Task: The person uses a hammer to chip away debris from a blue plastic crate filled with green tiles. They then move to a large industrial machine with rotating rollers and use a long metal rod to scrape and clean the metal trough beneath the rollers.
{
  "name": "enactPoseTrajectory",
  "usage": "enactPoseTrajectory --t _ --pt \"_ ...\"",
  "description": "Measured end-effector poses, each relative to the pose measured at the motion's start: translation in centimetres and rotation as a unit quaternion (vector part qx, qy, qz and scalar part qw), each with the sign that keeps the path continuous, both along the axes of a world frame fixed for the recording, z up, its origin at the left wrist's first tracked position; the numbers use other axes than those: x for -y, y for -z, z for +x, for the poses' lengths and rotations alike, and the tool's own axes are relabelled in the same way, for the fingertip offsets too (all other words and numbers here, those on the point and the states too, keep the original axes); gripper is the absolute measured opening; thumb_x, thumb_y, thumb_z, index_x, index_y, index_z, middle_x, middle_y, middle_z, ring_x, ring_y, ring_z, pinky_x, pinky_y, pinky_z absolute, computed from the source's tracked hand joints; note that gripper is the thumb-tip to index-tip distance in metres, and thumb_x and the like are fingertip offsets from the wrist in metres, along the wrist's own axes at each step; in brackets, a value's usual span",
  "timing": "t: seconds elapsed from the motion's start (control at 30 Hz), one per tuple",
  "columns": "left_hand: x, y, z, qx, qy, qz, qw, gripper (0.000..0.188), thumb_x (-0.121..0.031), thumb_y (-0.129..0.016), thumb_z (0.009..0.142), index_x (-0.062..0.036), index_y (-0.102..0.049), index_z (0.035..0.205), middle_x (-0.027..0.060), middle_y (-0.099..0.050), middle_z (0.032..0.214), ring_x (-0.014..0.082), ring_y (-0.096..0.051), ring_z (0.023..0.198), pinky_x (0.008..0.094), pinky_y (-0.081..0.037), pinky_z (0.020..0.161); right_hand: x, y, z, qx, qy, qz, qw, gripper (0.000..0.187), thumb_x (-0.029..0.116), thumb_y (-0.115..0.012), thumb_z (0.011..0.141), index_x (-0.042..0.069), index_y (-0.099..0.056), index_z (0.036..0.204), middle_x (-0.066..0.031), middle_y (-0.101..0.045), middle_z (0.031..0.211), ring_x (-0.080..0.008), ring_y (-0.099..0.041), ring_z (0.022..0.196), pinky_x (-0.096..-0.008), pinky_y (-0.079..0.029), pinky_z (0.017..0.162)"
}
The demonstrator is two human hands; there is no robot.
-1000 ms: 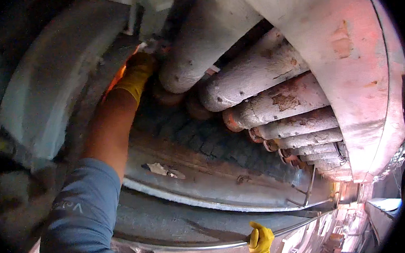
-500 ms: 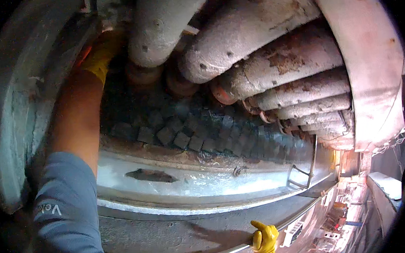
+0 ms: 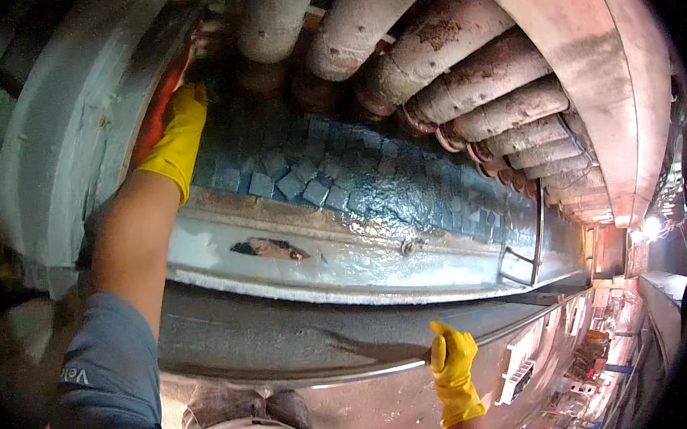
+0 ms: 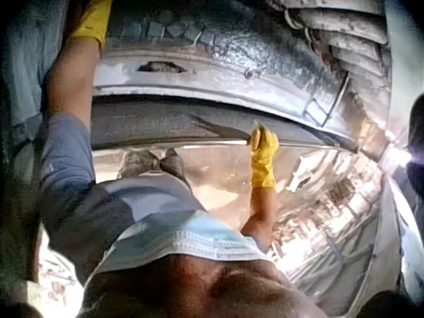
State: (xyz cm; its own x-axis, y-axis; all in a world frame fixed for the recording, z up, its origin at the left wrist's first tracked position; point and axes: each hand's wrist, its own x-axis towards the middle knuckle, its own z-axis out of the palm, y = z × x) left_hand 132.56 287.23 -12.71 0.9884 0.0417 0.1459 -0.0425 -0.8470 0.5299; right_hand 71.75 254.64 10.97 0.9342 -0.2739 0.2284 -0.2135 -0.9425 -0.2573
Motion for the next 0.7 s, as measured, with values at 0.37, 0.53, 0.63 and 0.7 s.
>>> enactPoseTrajectory --t 0.37,0.53,0.63,0.7 --pt "1.1 -3.8 -17.6 -0.15 0.359 -0.092 0.916 0.033 -0.034 -0.063 0.1 -0.0024 -0.068 0.093 0.0097 -0.069 0.071 0.0193 -0.064 0.056 0.0363 -0.051 0.053 0.6 1.2 -2.5 0.057 -0.007 -0.01 0.998 0.018 0.019 -0.066 0.088 0.008 -0.077 0.096 -0.007 -0.062 0.063 -0.0288 -0.053 0.053 -0.04 -0.043 0.055" --pt "1.0 -5.0 -18.0 -0.207 0.28 0.059 0.935 0.033 -0.033 -0.058 0.102 -0.0023 -0.068 0.096 0.0127 -0.072 0.074 0.025 -0.068 0.058 0.0398 -0.054 0.057 0.4 1.1 -2.3 0.077 -0.001 -0.001 0.997 0.018 0.02 -0.066 0.09 0.007 -0.077 0.095 -0.0076 -0.067 0.069 -0.028 -0.055 0.055 -0.039 -0.044 0.056" --pt "1.9 -4.8 -17.5 -0.347 0.168 0.016 0.922 0.034 -0.036 -0.061 0.1 -0.003 -0.069 0.1 0.0151 -0.074 0.08 0.0282 -0.07 0.062 0.0424 -0.055 0.063 0.2 0.6 -2.2 0.052 0.006 0.007 0.999 0.02 0.021 -0.064 0.092 0.007 -0.077 0.096 -0.0085 -0.071 0.075 -0.0269 -0.055 0.057 -0.0378 -0.044 0.058" --pt "1.9 -4.1 -16.7 -0.389 0.153 -0.003 0.908 0.036 -0.037 -0.059 0.101 -0.0028 -0.068 0.102 0.0143 -0.074 0.079 0.0273 -0.07 0.059 0.041 -0.055 0.062 0.4 0.4 -1.9 0.064 -0.002 -0.001 0.998 0.02 0.021 -0.064 0.092 0.007 -0.077 0.096 -0.0084 -0.071 0.075 -0.0267 -0.055 0.056 -0.038 -0.044 0.058"
